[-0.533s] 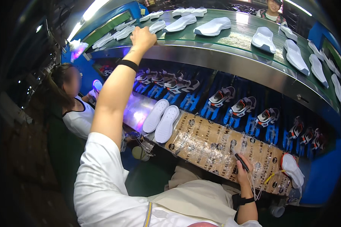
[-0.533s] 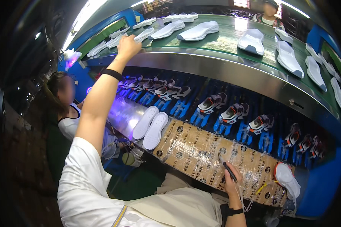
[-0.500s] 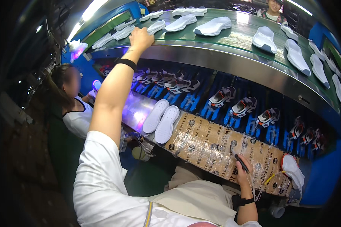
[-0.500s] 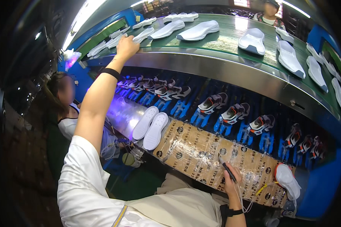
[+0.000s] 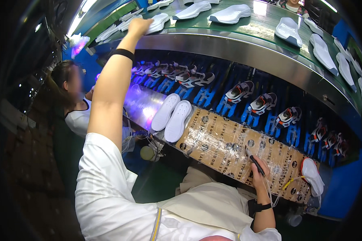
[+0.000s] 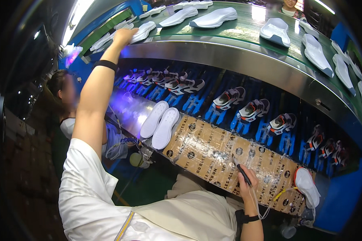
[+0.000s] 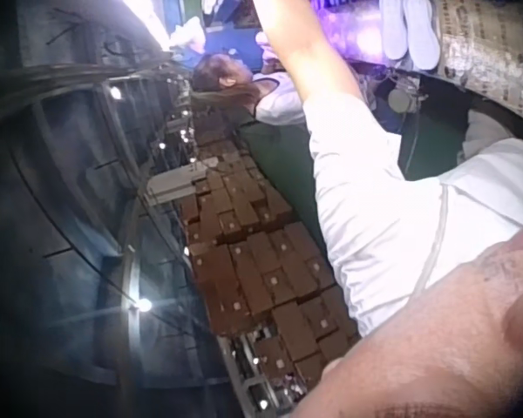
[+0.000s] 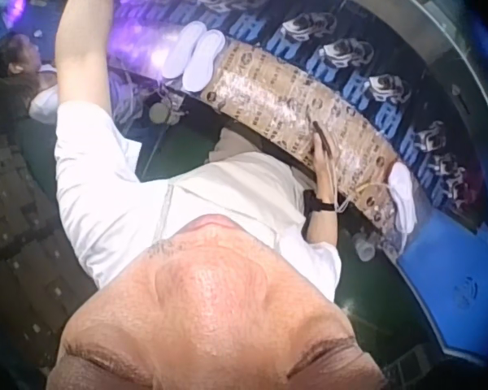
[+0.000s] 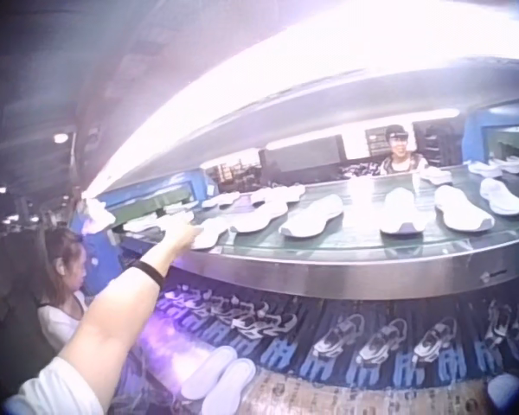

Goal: Applying adhesive to the edges of white shoe soles using a brush in a manufacturing setting.

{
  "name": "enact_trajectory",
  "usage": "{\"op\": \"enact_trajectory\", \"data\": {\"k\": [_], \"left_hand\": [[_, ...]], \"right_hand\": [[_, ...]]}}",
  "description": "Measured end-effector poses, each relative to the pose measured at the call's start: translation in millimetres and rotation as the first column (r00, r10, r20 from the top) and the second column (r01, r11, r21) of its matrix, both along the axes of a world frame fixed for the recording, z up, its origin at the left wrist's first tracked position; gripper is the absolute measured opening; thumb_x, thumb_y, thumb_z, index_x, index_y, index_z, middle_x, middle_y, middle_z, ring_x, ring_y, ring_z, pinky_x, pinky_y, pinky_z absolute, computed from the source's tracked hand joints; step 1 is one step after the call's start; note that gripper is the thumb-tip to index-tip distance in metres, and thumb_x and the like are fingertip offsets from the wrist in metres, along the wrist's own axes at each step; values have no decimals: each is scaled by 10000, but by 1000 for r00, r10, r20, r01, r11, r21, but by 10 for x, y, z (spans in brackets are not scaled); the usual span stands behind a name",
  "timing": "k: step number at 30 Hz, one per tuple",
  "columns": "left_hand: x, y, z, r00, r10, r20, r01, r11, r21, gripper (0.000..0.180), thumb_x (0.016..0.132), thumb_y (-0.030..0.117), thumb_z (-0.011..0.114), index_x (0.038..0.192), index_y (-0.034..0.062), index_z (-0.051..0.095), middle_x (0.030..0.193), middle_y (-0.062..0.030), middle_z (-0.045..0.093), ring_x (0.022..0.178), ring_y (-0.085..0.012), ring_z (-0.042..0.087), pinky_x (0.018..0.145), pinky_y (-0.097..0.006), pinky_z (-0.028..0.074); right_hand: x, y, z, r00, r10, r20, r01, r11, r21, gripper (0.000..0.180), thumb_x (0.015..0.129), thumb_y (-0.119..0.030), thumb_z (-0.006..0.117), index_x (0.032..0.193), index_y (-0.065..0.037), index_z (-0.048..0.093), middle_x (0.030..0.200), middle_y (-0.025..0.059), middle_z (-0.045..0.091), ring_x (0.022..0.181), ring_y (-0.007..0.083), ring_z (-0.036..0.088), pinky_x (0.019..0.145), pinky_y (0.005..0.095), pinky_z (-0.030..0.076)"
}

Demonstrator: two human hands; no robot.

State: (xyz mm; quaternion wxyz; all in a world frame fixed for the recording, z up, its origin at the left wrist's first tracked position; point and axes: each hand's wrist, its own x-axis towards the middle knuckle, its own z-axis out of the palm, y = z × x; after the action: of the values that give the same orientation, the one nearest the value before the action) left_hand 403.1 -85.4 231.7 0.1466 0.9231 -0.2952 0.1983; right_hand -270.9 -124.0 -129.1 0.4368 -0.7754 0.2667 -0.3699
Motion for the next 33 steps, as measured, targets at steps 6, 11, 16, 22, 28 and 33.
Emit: {"op": "enact_trajectory", "data": {"k": [6, 11, 16, 22, 28, 33], "left_hand": [[-680, 0, -371, 956, -289, 48, 256, 743, -618, 987, 755, 359, 855, 1478, -152, 418, 1297, -320, 648, 1226, -355, 647, 1034, -386, 498], [-1123, 217, -769, 788, -608, 99, 172, 62, -983, 804, 836, -102, 692, 1520, -157, 273, 1138, -244, 704, 945, -250, 728, 794, -331, 595], [-2320, 571, -1425, 294, -930, -222, -281, 138, -950, 355, 930, 74, 659, 1236, -102, 615, 1107, -201, 724, 957, -307, 742, 893, -422, 599], [-3612, 894, -2211, -165, -967, -192, -463, 248, -851, 566, 1007, 304, 504, 1428, -75, 483, 1316, -300, 627, 1192, -396, 659, 1061, -517, 522], [-4110, 1058, -2824, -413, -910, -39, -628, 316, -711, 918, 1008, 753, 261, 1482, -7, 462, 1346, -260, 619, 1219, -443, 628, 1098, -555, 486], [-4442, 1082, -2877, -463, -875, -140, -647, 442, -622, 923, 1002, 779, 127, 1533, 77, 405, 1392, -207, 596, 1193, -403, 641, 1039, -543, 519]], "right_hand": [[29, 9, -3, 1000, -4, -12, 4, 1000, 8, 296, 929, -59, 681, 1208, 36, 706, 927, 142, 688, 815, 232, 647, 762, 328, 501], [76, 50, 226, 1000, 21, 17, -21, 1000, 6, 285, 929, -43, 686, 1205, 25, 714, 940, 142, 694, 838, 218, 656, 771, 310, 496], [116, 45, 233, 987, -89, 132, 78, 993, 88, 235, 939, -41, 687, 1163, 14, 728, 959, 82, 716, 866, 166, 668, 786, 313, 515], [135, 36, 586, 979, -147, 141, 70, 893, 445, 225, 973, -114, 659, 1163, -7, 715, 903, 12, 657, 771, 79, 569, 729, 231, 457], [430, 232, 985, 943, -15, 333, -169, 840, 516, 244, 957, -144, 694, 1157, -8, 725, 947, 16, 696, 790, 71, 583, 740, 216, 470], [778, 373, 1202, 926, 49, 374, -251, 820, 514, 201, 964, -123, 688, 1127, -14, 732, 908, -4, 680, 770, 59, 575, 701, 223, 469]]}}
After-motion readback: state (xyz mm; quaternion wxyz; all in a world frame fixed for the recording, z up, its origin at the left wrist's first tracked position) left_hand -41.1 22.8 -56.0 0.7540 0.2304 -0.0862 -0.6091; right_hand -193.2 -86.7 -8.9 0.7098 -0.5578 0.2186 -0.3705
